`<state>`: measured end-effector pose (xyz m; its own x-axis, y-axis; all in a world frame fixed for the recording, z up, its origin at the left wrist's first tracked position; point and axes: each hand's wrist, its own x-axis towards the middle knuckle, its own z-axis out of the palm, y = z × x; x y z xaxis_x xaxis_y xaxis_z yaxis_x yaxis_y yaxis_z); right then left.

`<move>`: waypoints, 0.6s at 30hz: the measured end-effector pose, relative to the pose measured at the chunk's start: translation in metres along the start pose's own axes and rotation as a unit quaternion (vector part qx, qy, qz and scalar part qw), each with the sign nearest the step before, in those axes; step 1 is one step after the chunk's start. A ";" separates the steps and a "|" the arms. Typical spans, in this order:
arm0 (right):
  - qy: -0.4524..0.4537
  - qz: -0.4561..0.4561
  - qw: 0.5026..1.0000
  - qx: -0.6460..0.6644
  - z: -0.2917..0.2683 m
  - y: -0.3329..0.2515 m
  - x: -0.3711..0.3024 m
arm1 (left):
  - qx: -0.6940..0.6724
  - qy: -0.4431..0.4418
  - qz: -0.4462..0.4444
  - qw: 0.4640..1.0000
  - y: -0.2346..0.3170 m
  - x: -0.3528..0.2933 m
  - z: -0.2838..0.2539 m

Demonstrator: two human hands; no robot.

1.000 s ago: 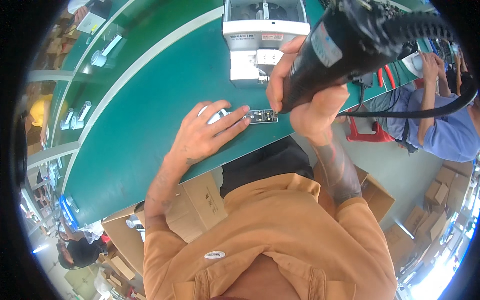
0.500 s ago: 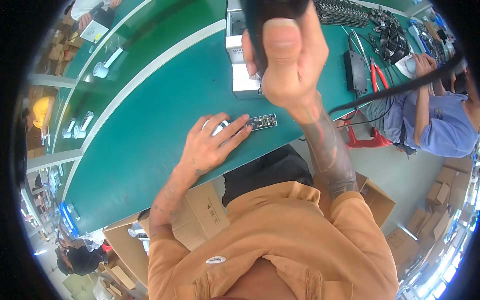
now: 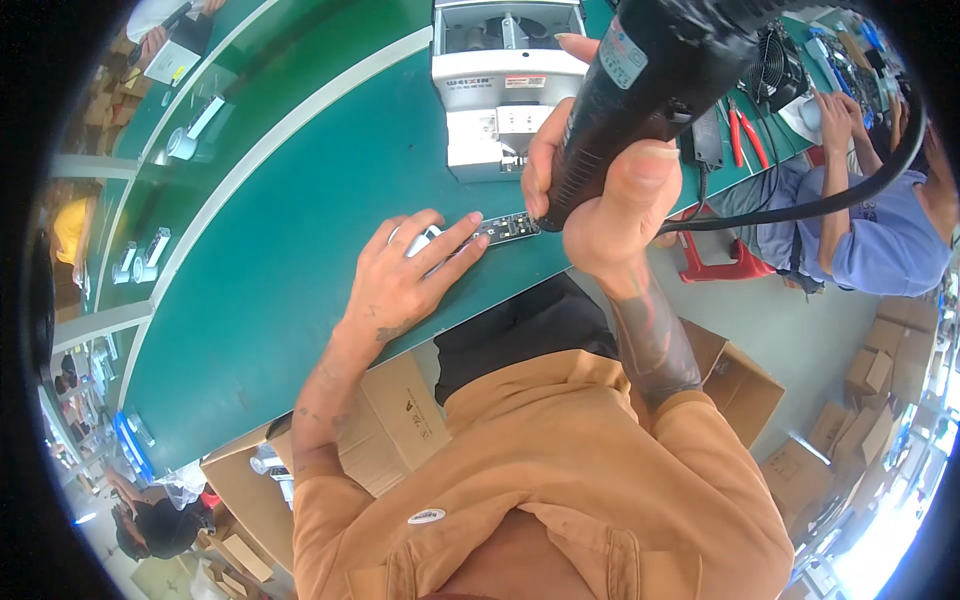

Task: Assembling and inspecting portable fans on a factory production line.

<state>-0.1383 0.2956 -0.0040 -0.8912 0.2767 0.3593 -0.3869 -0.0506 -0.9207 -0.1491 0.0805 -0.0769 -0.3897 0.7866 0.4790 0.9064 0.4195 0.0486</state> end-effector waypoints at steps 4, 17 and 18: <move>-0.001 -0.013 1.000 -0.004 -0.004 0.009 0.000 | -0.004 0.000 -0.003 1.000 0.001 0.001 0.003; 0.016 -0.012 0.993 0.114 -0.012 0.029 -0.018 | -0.010 -0.018 -0.011 1.000 -0.005 0.006 0.006; 0.012 -0.001 0.994 0.106 -0.012 0.028 -0.018 | -0.009 -0.018 -0.011 1.000 -0.005 0.007 0.007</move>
<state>-0.1302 0.3007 -0.0383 -0.8856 0.2997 0.3549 -0.4322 -0.2514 -0.8661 -0.1570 0.0867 -0.0798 -0.4141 0.7933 0.4464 0.9005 0.4287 0.0734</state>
